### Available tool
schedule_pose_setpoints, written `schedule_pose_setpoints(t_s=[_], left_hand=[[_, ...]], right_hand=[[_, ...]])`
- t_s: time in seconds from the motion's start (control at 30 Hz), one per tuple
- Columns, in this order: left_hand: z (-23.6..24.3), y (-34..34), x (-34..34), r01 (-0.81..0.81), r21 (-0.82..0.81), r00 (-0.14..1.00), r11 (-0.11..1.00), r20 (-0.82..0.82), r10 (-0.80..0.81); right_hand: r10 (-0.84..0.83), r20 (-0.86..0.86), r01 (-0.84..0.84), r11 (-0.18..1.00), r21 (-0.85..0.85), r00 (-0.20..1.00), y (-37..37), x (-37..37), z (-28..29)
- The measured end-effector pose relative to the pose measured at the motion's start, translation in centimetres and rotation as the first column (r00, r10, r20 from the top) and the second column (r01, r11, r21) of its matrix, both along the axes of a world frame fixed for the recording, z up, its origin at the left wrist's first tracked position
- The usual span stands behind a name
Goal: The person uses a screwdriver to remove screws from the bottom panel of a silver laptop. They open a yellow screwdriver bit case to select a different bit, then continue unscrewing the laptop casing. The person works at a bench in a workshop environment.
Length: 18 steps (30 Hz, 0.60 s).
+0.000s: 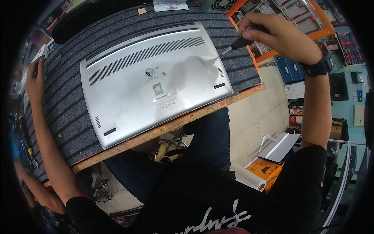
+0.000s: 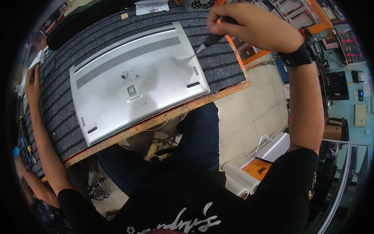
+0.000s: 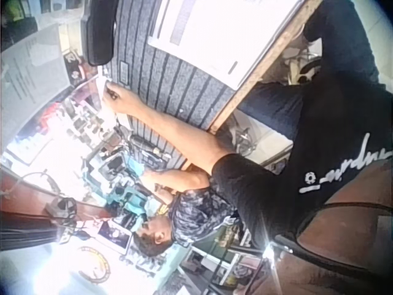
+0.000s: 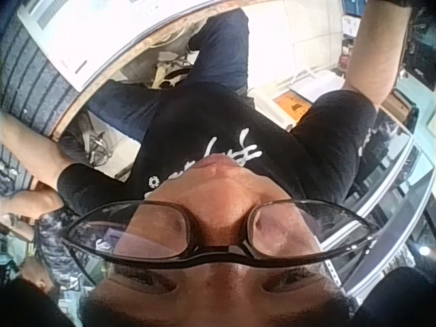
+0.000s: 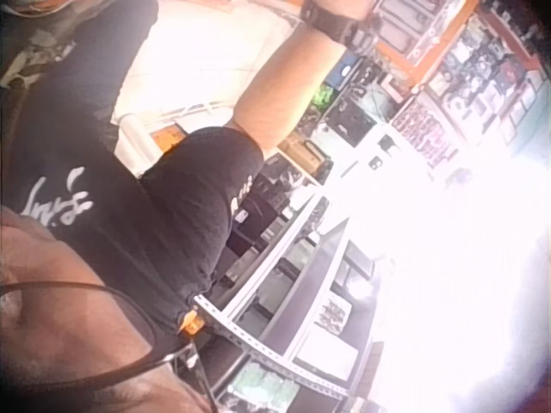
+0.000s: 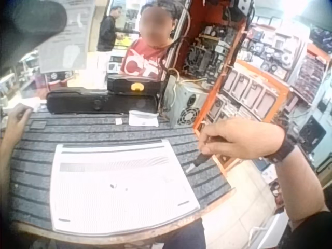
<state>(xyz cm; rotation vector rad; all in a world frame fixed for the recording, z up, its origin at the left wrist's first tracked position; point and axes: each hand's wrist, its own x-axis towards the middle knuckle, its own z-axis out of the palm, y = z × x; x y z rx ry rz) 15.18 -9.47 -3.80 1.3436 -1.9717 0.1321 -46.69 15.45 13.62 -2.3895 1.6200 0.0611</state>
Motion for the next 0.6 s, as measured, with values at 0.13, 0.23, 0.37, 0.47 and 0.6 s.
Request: schedule_pose_setpoints(t_s=[0.13,0.23,0.37,0.47,0.6], left_hand=[[0.0,0.1,0.2,0.001,0.024,1.000,1.000,-0.021,0.000],[0.0,-0.1,0.1,0.020,0.010,1.000,1.000,-0.015,-0.020],[-0.1,0.0,0.1,0.024,0.004,1.000,1.000,-0.014,-0.024],[0.0,-0.1,0.1,0.043,-0.011,0.999,0.999,-0.006,-0.043],[0.3,0.5,-0.9,0.015,0.010,0.999,1.000,-0.036,-0.015]], right_hand=[[-0.192,0.027,0.187,0.975,0.119,0.981,0.4,1.2,0.4],[0.042,0.037,-0.044,0.998,0.051,0.998,0.2,0.2,0.6],[-0.065,0.010,0.065,0.995,0.073,0.998,0.6,0.8,0.6],[-0.018,-0.004,0.019,0.999,0.030,1.000,0.3,0.1,0.5],[-0.056,-0.022,0.057,0.998,0.035,0.998,0.5,0.7,0.6]])
